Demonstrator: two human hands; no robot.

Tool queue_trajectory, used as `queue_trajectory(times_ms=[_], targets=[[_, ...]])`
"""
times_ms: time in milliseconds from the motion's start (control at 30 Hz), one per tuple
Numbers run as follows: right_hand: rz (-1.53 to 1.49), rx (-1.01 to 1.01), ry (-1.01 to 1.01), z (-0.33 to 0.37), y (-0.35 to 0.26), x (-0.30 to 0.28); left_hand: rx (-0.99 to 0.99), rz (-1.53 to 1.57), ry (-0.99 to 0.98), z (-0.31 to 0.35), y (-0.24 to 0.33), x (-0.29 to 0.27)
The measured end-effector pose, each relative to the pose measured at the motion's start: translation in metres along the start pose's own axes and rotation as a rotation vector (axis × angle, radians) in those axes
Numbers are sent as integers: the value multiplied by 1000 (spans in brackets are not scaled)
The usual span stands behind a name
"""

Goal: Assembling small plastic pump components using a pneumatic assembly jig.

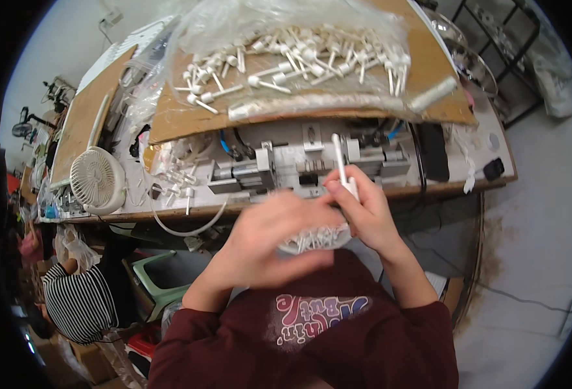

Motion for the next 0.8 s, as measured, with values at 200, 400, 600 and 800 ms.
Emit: queue_trajectory(times_ms=[200,400,600,800], targets=[[182,91,-134,13,26,17,-91,-386,366,22,-65,34],[186,105,-67,13,35,13,-248,-344,364,39,-89,37],[32,63,162,14,45,-16,-188,-672,351,46,-119,47],[-107,22,218,20,44,-15,-213,-833,267,32,-128,52]])
Point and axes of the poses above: each hand's wrist, its own z-axis away from the middle knuckle, its own x-axis out of the palm, y = z × x, the point moved 5 cm from there along -z, towards the middle knuckle, and after that the axes turned 6 degrees about -x, right-handed, at the moved point
